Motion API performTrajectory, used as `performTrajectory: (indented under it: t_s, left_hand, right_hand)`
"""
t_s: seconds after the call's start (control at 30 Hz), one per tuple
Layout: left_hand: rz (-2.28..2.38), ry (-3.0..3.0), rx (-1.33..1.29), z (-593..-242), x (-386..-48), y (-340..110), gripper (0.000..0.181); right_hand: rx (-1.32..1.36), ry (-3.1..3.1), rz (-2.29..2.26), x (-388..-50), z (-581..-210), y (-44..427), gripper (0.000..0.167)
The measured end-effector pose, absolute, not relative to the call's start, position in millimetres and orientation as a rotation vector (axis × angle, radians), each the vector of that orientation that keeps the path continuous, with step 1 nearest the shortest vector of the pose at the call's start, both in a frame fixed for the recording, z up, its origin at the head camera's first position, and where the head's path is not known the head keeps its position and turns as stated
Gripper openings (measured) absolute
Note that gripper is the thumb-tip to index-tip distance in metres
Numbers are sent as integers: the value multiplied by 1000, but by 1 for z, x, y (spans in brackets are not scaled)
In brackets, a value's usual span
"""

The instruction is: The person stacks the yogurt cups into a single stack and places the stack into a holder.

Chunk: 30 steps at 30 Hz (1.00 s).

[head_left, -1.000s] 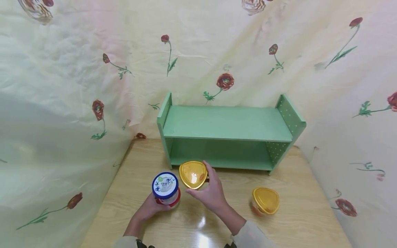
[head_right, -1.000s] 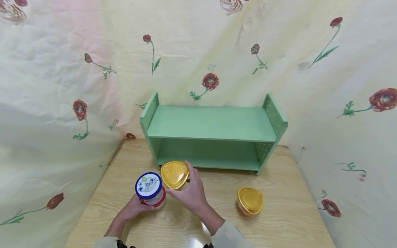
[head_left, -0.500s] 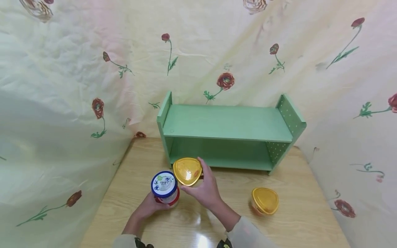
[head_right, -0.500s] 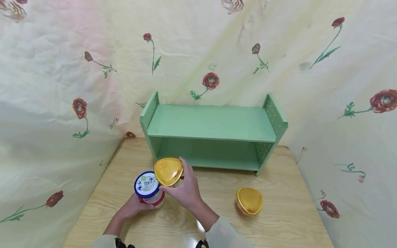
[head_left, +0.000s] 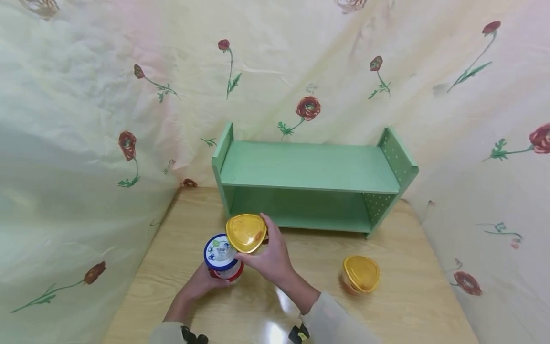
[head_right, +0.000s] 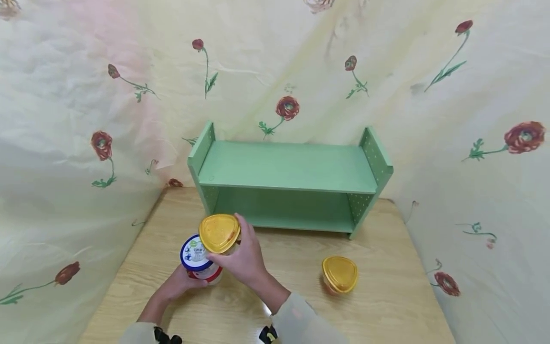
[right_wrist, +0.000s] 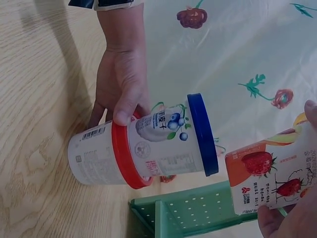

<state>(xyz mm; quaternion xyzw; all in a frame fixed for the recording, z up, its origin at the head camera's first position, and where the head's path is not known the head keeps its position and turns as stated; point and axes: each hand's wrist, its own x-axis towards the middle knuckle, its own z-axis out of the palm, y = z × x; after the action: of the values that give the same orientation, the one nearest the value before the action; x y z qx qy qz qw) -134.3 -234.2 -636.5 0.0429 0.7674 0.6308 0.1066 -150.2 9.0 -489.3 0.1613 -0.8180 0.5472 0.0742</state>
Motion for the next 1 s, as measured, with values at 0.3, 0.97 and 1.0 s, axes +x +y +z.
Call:
performTrajectory:
  t_s: [0.3,0.97,1.0]
  left_hand:
    - [1853,2256,114,-634,-133,-238,100]
    - [1875,2249,306,-644,-138,-237,81]
    - [1873,2254,321,-644,-138,-238,80]
  right_hand:
    - [471,-2503,1714,-148,-484,-5,112]
    - [553,-2539,1693,-141,-481,-39,110]
    - [554,-2540,1694,-141,-481,-40,110]
